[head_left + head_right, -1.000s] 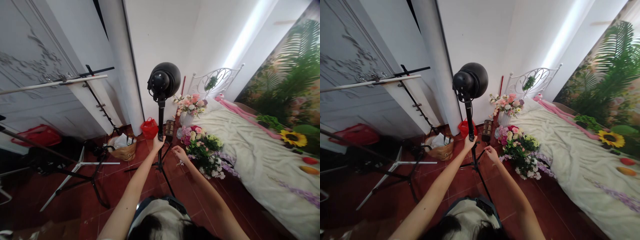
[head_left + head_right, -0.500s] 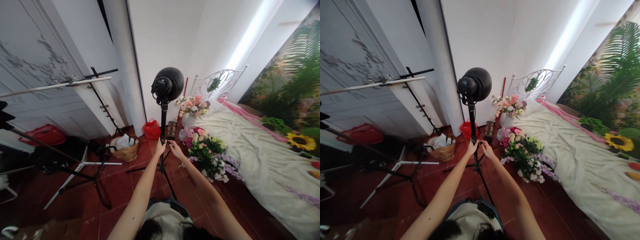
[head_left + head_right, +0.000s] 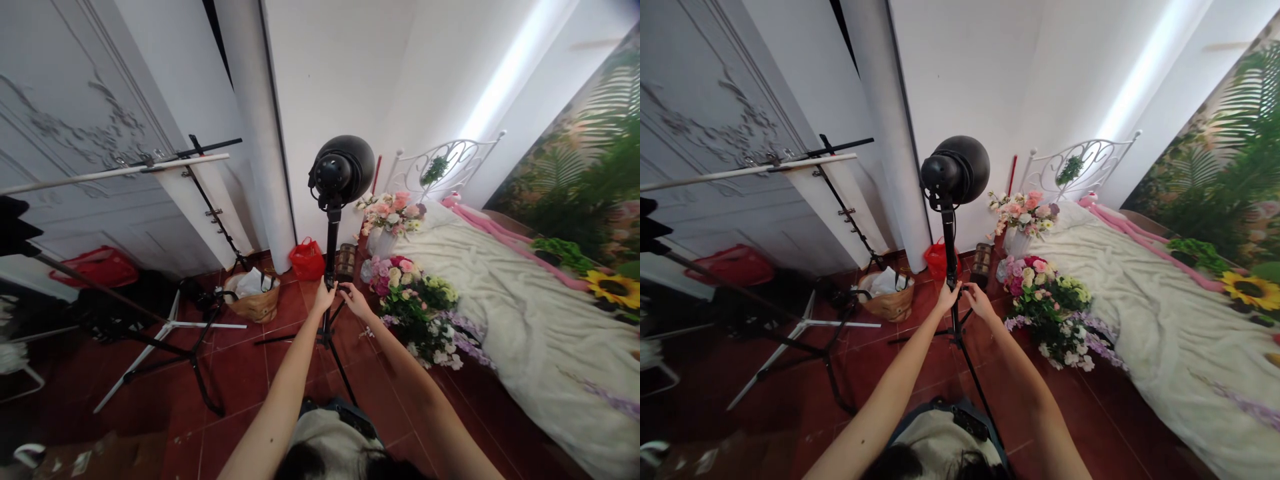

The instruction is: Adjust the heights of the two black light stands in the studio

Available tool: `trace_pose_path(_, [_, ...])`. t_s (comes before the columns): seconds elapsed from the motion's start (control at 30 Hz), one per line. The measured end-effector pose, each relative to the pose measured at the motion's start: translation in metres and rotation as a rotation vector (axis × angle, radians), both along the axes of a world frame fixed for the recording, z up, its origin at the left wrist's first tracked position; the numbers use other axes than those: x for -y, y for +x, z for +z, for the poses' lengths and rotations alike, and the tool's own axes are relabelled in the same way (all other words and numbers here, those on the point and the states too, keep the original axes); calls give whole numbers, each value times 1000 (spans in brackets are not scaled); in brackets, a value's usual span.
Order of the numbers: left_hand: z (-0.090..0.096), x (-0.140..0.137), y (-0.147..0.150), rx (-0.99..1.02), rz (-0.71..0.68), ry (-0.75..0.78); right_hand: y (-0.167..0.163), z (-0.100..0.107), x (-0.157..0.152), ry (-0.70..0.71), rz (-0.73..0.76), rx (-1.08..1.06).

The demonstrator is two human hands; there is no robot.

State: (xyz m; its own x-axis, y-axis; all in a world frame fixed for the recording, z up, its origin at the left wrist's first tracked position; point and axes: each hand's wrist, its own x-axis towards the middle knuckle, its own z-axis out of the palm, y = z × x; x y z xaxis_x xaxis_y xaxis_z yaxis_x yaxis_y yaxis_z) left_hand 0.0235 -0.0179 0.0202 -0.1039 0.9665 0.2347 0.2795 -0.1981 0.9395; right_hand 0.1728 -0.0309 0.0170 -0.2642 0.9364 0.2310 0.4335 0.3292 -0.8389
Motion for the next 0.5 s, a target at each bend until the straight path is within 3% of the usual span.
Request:
trace_pose_path(0.3, [-2,-1,-2,-45,10,-1,-10,-9,-10,-88,-149,-271])
trace_pose_path(0.5, [-3,-2,-3,-31,-14,-9,-20,-9,-24,-342,-290,-471])
